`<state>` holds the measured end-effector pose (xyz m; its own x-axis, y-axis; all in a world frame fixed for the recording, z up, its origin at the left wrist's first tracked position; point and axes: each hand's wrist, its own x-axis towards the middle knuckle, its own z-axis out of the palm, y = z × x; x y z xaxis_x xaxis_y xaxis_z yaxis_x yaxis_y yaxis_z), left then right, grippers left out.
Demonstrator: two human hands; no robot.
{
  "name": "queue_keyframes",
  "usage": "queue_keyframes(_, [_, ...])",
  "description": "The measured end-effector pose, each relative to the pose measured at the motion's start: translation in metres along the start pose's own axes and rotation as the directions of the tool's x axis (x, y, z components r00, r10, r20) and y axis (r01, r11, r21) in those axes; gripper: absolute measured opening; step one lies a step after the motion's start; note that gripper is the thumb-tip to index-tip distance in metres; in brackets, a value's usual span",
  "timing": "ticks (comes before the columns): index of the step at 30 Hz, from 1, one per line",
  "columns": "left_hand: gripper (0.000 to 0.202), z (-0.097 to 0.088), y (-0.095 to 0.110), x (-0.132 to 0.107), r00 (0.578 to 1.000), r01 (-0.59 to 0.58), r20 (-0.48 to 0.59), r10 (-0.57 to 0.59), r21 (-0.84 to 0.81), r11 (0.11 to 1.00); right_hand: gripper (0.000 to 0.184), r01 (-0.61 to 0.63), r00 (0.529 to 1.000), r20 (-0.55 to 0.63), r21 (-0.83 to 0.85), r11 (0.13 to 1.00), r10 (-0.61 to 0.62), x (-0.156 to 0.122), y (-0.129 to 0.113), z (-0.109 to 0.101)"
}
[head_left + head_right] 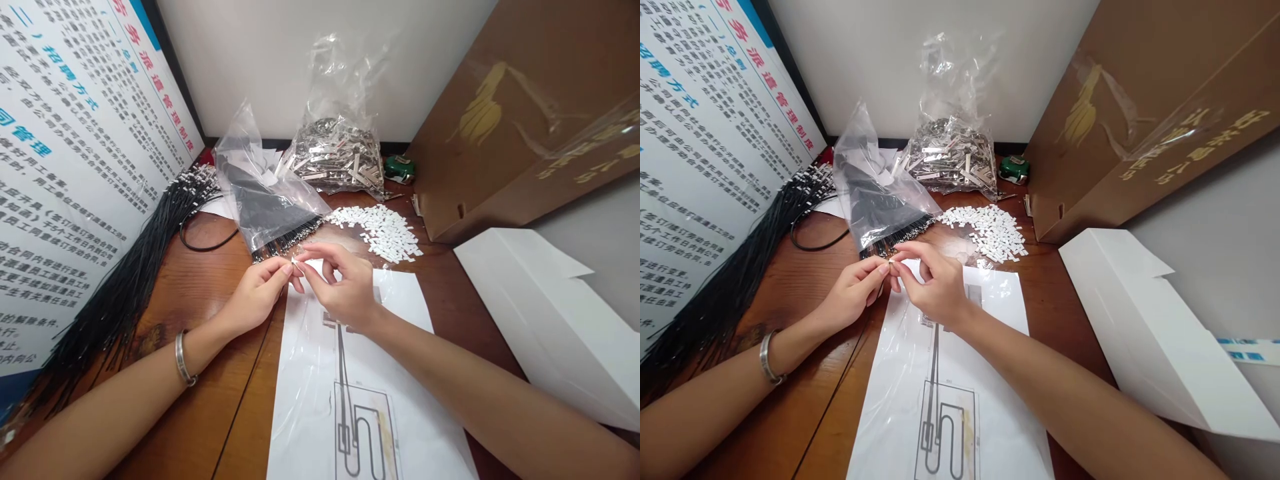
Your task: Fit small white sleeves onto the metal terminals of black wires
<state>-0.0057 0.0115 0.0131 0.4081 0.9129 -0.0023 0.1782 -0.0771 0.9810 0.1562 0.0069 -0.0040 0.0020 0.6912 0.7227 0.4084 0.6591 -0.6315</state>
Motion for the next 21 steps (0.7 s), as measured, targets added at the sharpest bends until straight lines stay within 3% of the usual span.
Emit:
queue_keyframes(14, [0.031, -0.0004, -0.0009, 0.0004, 1.0, -0.014, -0.004, 0.014, 0.017, 1.0, 0.023, -0.09, 0.996, 0.036, 0.059, 0.994, 0.088, -0.0002, -0.0003, -0.0008])
queue_keyframes(21, [0.03, -0.0027, -0.0031, 0.0001, 0.999, -0.045, 0.008, 0.045, 0.033, 0.998, 0.02, -0.193, 0.981, 0.077, 0.216, 0.957, 0.18, -0.0007, 0.0015, -0.0007])
